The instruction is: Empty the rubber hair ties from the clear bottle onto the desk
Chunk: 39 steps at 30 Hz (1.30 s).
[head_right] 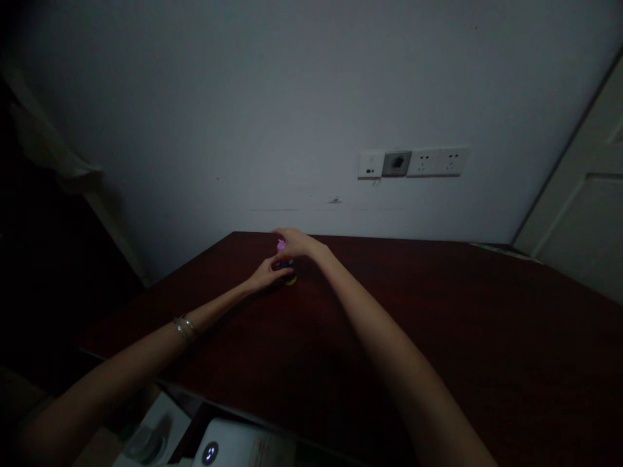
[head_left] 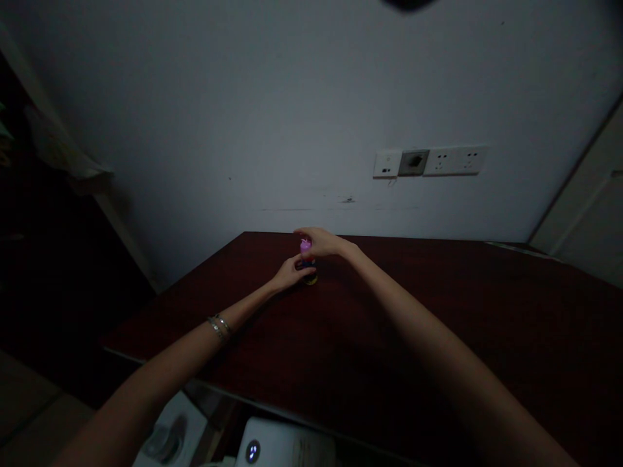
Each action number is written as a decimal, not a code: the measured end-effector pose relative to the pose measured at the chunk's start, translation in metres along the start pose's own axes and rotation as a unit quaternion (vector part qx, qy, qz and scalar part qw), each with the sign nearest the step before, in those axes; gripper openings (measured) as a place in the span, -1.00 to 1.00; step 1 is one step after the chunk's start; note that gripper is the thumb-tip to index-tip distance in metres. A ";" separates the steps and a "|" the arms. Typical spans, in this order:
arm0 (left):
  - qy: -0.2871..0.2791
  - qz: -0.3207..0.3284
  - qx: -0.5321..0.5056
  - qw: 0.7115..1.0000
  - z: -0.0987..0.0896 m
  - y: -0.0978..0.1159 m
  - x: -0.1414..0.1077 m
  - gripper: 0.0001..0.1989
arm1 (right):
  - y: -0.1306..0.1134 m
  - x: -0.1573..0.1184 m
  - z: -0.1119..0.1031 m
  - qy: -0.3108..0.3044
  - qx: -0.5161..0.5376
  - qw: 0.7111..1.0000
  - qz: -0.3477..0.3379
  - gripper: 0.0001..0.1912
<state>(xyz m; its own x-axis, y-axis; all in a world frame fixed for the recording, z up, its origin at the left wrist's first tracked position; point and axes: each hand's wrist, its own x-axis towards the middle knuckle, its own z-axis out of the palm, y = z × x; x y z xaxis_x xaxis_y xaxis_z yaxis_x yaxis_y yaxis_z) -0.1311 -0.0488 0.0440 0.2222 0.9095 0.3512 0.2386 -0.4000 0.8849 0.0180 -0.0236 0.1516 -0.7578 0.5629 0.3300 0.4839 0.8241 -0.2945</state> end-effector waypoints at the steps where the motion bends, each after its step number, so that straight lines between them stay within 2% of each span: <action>1: 0.001 -0.003 0.005 1.000 0.000 0.001 0.000 -0.55 | -0.001 0.000 0.003 0.014 -0.017 1.000 0.015 -0.26; 5: -0.003 -0.018 0.005 1.000 0.001 0.001 0.001 -0.56 | -0.004 0.000 0.015 0.050 -0.083 0.991 0.095 -0.37; 9: -0.002 -0.025 0.015 1.000 0.000 -0.001 0.001 -0.59 | -0.001 0.001 0.014 0.031 -0.074 0.995 0.061 -0.44; 19: -0.008 0.008 -0.009 1.000 0.000 0.002 -0.001 -0.54 | 0.006 0.000 0.004 -0.002 0.084 0.996 -0.009 -0.30; 21: -0.005 0.001 -0.010 1.000 0.002 0.004 -0.001 -0.55 | 0.006 0.000 0.005 -0.008 0.081 0.997 -0.003 -0.22; 24: -0.003 -0.009 -0.017 1.000 0.003 0.005 -0.001 -0.54 | 0.004 -0.001 0.010 0.022 0.027 0.998 0.056 -0.11; 27: -0.005 -0.010 -0.007 1.000 0.003 0.005 -0.001 -0.55 | 0.001 -0.003 0.013 0.050 -0.010 0.994 0.099 -0.14; 30: -0.004 -0.013 0.010 1.000 0.001 0.004 -0.002 -0.58 | -0.001 -0.004 0.010 0.051 -0.010 0.996 0.079 -0.19; 33: -0.002 0.002 0.004 1.000 0.001 0.003 -0.002 -0.56 | 0.001 -0.005 0.004 0.027 0.038 0.998 0.043 -0.20; 36: -0.002 0.007 -0.002 1.000 0.002 0.004 -0.002 -0.57 | 0.004 -0.007 0.000 -0.007 0.110 0.994 0.023 -0.12; 39: -0.008 0.006 -0.004 1.000 0.003 0.006 -0.002 -0.60 | 0.003 -0.009 0.002 -0.002 0.096 0.995 0.027 -0.05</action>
<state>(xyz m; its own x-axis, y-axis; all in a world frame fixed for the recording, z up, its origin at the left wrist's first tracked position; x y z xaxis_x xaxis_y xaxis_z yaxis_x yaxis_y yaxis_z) -0.1278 -0.0537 0.0478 0.2402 0.9027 0.3570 0.2283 -0.4100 0.8831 0.0253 -0.0270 0.1458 -0.7349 0.6055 0.3056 0.4313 0.7649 -0.4784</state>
